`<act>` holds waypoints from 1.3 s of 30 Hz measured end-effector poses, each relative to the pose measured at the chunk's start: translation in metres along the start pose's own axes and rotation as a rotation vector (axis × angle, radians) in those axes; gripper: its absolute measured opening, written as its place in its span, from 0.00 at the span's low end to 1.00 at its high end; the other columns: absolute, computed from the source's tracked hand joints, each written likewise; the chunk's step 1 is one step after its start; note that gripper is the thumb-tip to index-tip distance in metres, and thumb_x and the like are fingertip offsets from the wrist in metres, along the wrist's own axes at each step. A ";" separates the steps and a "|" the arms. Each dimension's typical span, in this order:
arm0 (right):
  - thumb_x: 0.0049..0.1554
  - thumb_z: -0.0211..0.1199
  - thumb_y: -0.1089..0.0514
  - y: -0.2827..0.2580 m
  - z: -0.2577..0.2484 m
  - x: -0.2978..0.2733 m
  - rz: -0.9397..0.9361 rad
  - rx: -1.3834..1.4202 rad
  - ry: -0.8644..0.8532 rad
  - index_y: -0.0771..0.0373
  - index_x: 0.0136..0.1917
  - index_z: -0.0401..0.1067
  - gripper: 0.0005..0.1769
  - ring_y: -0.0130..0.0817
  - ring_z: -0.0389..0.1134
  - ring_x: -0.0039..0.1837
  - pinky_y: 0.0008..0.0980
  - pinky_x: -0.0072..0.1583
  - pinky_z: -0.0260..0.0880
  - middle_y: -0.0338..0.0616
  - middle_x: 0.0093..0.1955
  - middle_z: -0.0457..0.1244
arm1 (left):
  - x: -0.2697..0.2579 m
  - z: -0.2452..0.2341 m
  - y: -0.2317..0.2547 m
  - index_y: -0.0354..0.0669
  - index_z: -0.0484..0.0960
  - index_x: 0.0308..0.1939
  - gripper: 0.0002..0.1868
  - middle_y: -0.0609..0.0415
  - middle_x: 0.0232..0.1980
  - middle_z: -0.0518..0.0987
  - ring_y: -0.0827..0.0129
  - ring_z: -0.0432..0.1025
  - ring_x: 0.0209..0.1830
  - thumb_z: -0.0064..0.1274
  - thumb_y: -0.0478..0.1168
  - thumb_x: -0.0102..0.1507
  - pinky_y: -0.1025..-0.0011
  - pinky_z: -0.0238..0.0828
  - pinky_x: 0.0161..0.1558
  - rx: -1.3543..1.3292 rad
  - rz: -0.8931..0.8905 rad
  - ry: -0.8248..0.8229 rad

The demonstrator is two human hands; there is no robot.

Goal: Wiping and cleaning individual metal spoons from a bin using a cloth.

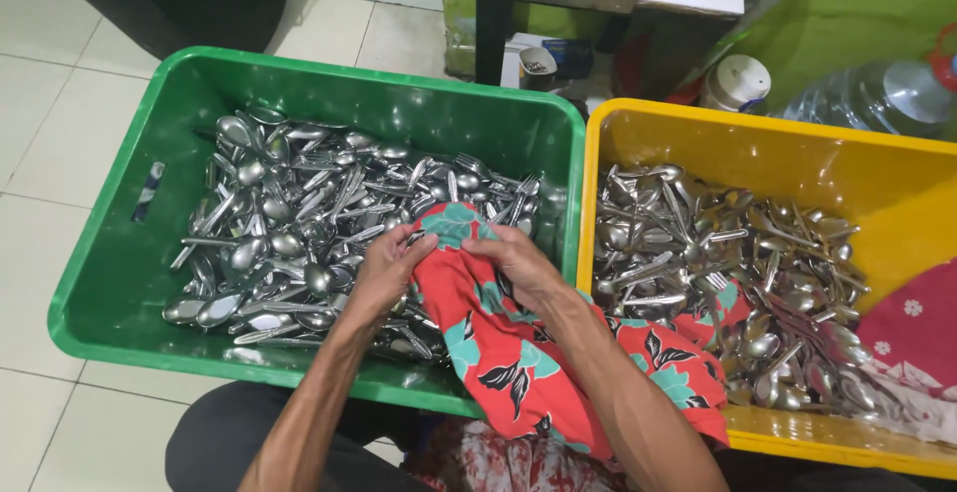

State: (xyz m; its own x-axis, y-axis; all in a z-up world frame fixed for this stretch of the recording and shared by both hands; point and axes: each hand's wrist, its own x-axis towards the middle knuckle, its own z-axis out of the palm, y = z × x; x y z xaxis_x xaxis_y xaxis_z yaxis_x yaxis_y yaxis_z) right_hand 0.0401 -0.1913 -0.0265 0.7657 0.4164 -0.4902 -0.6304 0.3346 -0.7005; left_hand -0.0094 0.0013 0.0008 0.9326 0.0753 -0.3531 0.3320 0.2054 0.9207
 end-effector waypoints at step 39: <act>0.58 0.61 0.58 -0.037 0.007 -0.029 -0.218 -0.152 -0.202 0.66 0.48 0.69 0.09 0.29 0.69 0.40 0.30 0.44 0.72 0.42 0.37 0.67 | -0.005 0.014 -0.002 0.34 0.69 0.69 0.43 0.30 0.68 0.70 0.40 0.62 0.72 0.37 0.69 0.68 0.46 0.60 0.68 0.312 0.068 -0.180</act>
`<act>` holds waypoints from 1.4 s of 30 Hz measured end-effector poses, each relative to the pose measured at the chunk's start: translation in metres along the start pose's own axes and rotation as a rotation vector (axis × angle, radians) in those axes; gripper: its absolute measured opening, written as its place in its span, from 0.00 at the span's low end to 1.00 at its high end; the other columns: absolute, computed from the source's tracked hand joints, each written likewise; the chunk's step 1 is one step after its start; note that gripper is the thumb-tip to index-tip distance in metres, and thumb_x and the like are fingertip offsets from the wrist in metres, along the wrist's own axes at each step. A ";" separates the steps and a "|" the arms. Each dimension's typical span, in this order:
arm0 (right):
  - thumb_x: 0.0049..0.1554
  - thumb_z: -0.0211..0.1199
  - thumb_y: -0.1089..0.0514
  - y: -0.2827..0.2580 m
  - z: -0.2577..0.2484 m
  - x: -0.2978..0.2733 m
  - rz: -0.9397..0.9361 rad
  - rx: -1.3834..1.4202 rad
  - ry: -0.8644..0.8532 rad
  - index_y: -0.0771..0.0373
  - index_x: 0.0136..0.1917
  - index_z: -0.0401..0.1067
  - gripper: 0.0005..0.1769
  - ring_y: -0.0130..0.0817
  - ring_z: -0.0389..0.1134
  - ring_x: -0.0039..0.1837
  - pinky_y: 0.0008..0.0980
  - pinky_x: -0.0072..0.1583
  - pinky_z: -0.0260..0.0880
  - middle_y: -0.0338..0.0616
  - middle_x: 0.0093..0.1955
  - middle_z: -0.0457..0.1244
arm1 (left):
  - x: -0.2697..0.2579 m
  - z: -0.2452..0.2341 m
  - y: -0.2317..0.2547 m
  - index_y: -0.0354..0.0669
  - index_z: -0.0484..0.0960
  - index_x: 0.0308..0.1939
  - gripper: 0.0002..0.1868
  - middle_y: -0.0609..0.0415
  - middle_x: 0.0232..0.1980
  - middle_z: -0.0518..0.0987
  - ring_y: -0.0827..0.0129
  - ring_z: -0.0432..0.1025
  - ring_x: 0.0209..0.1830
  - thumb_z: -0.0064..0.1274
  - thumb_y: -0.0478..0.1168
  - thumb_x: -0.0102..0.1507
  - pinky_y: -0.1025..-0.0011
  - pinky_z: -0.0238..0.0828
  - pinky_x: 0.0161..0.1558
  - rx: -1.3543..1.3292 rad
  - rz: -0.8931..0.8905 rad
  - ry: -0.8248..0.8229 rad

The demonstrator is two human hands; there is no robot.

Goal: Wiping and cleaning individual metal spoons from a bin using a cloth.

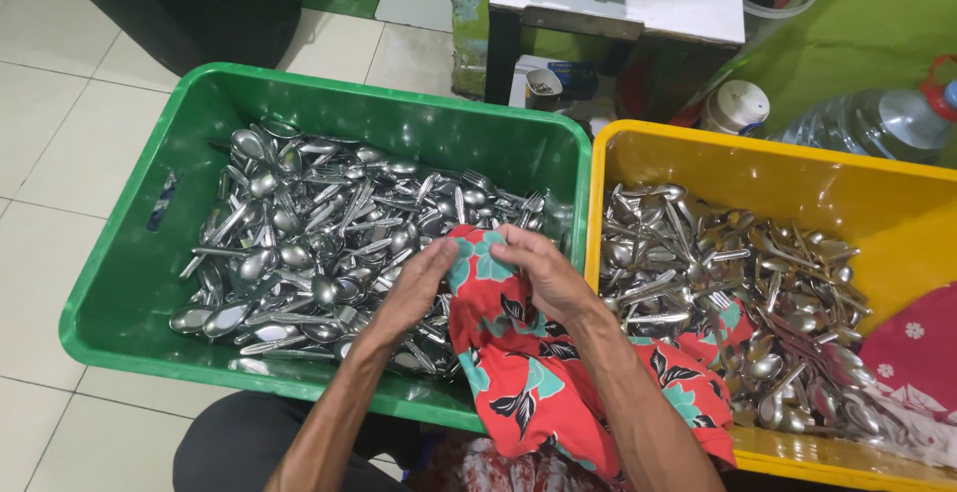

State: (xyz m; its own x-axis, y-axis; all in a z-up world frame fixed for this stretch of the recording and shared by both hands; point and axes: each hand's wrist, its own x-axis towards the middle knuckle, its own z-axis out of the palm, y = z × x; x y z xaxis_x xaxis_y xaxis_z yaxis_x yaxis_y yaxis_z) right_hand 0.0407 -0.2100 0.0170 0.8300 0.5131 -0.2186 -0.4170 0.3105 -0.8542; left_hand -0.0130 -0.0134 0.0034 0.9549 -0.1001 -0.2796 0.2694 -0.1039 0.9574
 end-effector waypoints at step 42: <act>0.66 0.50 0.56 0.013 -0.002 0.018 -0.089 -0.355 0.501 0.65 0.56 0.69 0.12 0.28 0.61 0.25 0.25 0.31 0.65 0.44 0.30 0.60 | 0.059 -0.084 -0.146 0.57 0.88 0.46 0.13 0.48 0.48 0.83 0.53 0.77 0.52 0.53 0.44 0.60 0.54 0.77 0.48 1.559 -0.002 -0.196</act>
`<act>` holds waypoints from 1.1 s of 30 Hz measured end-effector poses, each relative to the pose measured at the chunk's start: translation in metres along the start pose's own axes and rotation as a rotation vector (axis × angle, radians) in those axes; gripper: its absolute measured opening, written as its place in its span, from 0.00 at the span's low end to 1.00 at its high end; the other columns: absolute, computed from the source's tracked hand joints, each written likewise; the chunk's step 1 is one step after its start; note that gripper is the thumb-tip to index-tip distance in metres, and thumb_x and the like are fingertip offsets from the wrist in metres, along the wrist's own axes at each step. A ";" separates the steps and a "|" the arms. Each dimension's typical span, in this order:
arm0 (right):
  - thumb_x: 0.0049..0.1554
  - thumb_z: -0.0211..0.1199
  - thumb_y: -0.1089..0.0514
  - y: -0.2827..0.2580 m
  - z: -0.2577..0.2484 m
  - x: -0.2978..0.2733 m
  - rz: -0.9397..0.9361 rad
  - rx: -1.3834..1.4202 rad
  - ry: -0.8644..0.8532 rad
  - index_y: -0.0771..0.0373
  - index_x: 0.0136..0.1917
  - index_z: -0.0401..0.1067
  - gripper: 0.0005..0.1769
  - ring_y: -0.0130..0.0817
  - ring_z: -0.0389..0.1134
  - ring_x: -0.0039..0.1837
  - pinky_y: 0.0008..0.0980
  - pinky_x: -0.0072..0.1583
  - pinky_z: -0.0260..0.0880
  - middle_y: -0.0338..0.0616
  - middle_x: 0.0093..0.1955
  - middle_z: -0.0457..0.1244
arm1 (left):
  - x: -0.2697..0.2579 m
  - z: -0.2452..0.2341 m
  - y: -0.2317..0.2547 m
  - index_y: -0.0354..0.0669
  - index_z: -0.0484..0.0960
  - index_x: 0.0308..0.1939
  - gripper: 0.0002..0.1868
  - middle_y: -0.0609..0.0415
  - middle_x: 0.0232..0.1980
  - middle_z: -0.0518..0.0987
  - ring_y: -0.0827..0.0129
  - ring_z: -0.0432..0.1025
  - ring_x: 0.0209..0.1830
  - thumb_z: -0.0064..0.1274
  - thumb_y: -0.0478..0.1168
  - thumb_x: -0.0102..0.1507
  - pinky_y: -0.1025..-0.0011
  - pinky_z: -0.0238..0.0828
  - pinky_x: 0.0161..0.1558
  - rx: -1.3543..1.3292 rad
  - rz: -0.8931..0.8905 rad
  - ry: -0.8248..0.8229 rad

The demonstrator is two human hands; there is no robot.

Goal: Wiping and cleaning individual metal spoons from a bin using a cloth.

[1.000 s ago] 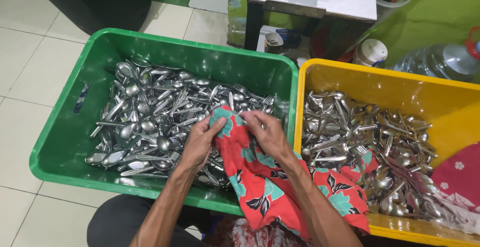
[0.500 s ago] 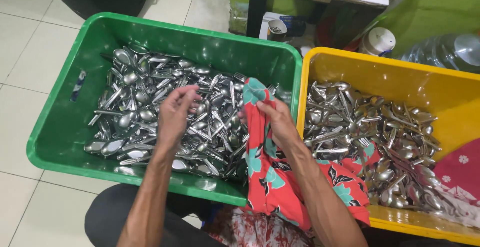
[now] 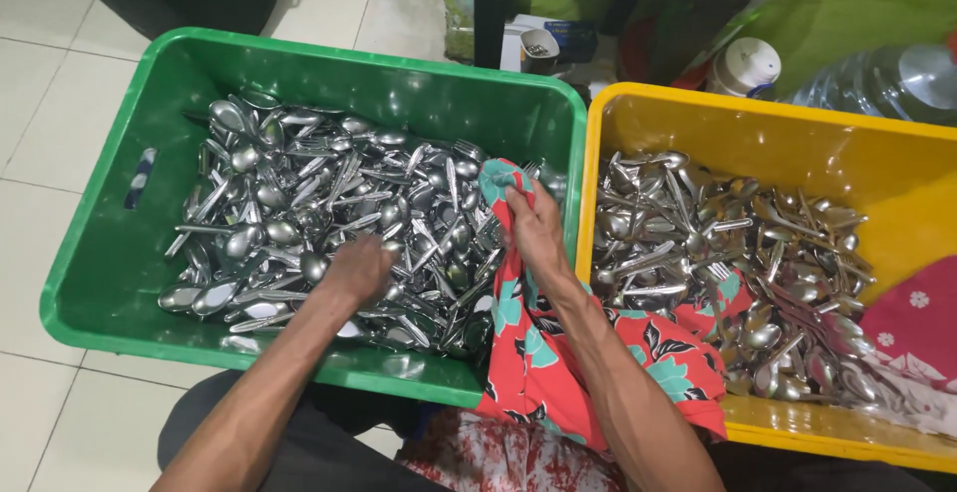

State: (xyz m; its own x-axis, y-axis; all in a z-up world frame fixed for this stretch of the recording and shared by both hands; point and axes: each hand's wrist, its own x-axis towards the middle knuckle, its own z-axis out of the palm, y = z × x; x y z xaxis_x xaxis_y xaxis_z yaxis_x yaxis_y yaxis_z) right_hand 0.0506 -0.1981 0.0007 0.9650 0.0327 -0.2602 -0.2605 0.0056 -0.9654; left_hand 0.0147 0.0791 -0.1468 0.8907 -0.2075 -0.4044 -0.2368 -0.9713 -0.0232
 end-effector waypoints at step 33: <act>0.64 0.57 0.58 -0.023 0.000 -0.022 -0.289 -0.196 -0.003 0.66 0.63 0.72 0.16 0.57 0.68 0.65 0.53 0.65 0.67 0.64 0.60 0.67 | -0.019 -0.063 0.071 0.23 0.66 0.65 0.20 0.36 0.42 0.79 0.60 0.79 0.38 0.37 0.28 0.69 0.68 0.83 0.42 -1.872 -0.262 0.068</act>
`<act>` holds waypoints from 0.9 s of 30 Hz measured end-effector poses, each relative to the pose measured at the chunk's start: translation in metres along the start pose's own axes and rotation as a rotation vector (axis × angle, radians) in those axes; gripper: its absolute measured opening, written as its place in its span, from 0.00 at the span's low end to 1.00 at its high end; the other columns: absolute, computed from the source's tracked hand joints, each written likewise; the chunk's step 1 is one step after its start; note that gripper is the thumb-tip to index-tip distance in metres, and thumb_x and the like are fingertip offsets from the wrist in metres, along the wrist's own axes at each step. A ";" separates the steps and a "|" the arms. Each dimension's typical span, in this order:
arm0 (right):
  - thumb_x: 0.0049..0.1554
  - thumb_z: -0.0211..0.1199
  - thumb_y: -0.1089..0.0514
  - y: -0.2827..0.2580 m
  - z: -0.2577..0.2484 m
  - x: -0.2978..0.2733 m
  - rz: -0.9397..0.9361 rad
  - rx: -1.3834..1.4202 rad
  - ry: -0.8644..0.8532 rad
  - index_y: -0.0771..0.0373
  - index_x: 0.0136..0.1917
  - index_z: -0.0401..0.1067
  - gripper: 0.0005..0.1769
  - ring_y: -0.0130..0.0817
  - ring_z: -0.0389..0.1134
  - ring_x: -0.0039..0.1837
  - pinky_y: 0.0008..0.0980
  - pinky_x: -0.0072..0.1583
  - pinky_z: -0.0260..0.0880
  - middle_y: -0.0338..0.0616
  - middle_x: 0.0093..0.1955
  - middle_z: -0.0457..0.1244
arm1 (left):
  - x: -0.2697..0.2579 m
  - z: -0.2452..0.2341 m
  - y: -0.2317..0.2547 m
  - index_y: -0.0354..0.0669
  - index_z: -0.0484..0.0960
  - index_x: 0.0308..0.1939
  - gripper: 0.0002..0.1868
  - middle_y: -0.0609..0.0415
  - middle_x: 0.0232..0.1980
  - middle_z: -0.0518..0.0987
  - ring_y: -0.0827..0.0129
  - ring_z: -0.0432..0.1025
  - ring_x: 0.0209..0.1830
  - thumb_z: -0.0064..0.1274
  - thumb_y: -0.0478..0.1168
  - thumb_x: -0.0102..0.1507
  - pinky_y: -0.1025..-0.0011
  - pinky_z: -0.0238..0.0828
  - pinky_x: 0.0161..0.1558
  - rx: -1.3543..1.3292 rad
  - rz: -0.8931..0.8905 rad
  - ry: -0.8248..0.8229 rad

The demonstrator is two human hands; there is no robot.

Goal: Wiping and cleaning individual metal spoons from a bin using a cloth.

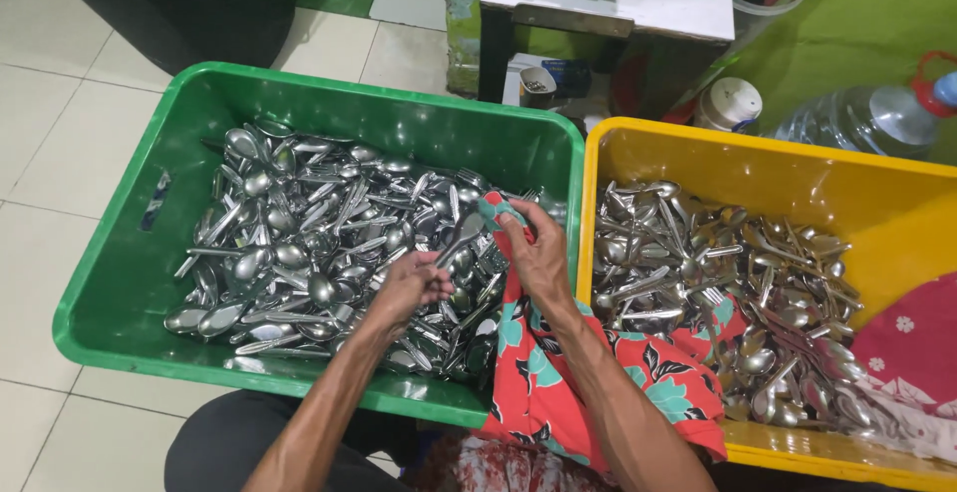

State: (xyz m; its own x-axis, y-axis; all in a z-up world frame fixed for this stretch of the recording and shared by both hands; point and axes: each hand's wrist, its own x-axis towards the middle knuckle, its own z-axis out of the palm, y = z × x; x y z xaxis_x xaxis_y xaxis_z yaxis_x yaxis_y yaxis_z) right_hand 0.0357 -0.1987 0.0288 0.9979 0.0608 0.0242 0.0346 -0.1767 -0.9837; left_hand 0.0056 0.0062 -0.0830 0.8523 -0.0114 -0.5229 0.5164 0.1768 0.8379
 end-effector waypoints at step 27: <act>0.58 0.61 0.60 0.073 0.019 0.023 -0.640 -0.881 0.089 0.58 0.43 0.67 0.03 0.45 0.69 0.38 0.43 0.33 0.73 0.42 0.44 0.58 | -0.051 0.042 0.026 0.32 0.76 0.47 0.15 0.38 0.31 0.78 0.56 0.72 0.26 0.32 0.36 0.71 0.61 0.69 0.30 0.602 0.344 0.010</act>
State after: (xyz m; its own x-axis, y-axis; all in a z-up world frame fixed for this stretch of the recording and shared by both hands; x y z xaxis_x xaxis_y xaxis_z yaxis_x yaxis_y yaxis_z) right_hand 0.0597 -0.1920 -0.0454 0.7804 0.3266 0.5333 0.5404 -0.7814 -0.3122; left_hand -0.0209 -0.0301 -0.0281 0.9764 -0.0434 -0.2114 0.1758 -0.4085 0.8957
